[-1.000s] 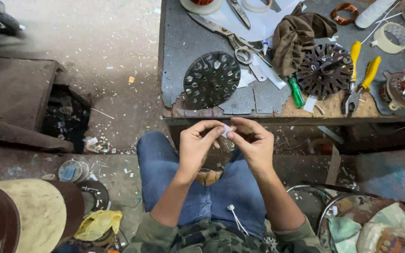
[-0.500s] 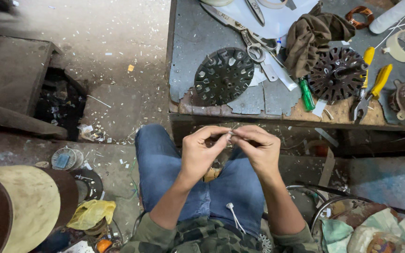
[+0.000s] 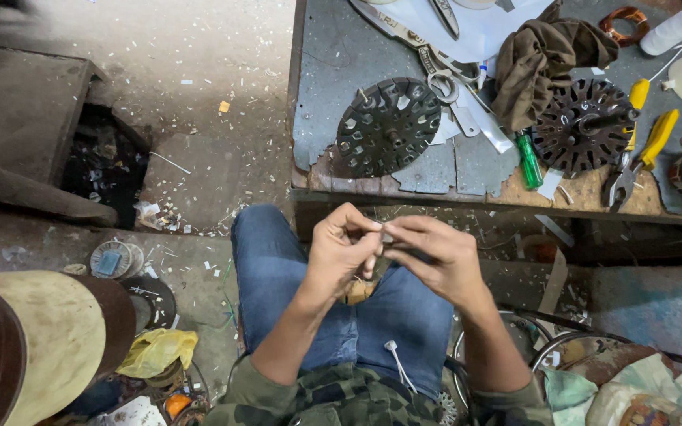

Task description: The person uses a screwdriver to pry and remove small white inserts from the slots of a circular motor stator. They wipe the stator with a cloth and then insert new white pieces into the slots, pressing them in by hand.

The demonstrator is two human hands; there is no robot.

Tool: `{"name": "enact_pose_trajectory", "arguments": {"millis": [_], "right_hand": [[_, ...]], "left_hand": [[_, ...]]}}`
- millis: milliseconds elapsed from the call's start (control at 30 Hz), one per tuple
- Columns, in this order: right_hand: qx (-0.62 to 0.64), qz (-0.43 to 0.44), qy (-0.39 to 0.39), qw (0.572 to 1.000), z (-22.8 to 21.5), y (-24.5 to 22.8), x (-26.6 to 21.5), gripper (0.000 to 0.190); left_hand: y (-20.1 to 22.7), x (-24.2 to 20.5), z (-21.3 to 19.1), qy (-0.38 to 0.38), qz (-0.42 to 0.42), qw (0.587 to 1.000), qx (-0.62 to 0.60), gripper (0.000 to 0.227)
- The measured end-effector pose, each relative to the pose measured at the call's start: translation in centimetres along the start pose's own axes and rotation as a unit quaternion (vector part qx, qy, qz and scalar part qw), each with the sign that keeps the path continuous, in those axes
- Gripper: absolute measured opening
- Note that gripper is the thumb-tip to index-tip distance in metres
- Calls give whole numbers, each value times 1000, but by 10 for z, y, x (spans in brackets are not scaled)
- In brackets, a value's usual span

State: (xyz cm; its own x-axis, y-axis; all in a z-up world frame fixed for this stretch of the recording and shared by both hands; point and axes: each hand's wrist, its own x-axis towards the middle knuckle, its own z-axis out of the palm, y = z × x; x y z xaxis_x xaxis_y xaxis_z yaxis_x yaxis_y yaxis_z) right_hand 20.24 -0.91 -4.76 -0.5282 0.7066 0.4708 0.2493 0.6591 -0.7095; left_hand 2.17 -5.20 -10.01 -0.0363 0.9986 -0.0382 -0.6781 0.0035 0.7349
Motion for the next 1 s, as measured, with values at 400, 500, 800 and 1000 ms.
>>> {"name": "enact_pose_trajectory", "arguments": {"millis": [400, 500, 800, 1000], "right_hand": [[-38, -56, 147, 987, -27, 1, 29, 25], [-39, -6, 208, 977, -18, 2, 32, 22], [70, 43, 284, 955, 12, -17, 66, 17], [105, 66, 279, 952, 25, -21, 73, 18]], "left_hand": [[77, 46, 45, 184, 460, 697, 518, 36], [79, 79, 48, 136, 318, 918, 194, 46], [49, 64, 45, 120, 256, 955, 92, 27], [51, 39, 51, 122, 337, 883, 303, 25]]}}
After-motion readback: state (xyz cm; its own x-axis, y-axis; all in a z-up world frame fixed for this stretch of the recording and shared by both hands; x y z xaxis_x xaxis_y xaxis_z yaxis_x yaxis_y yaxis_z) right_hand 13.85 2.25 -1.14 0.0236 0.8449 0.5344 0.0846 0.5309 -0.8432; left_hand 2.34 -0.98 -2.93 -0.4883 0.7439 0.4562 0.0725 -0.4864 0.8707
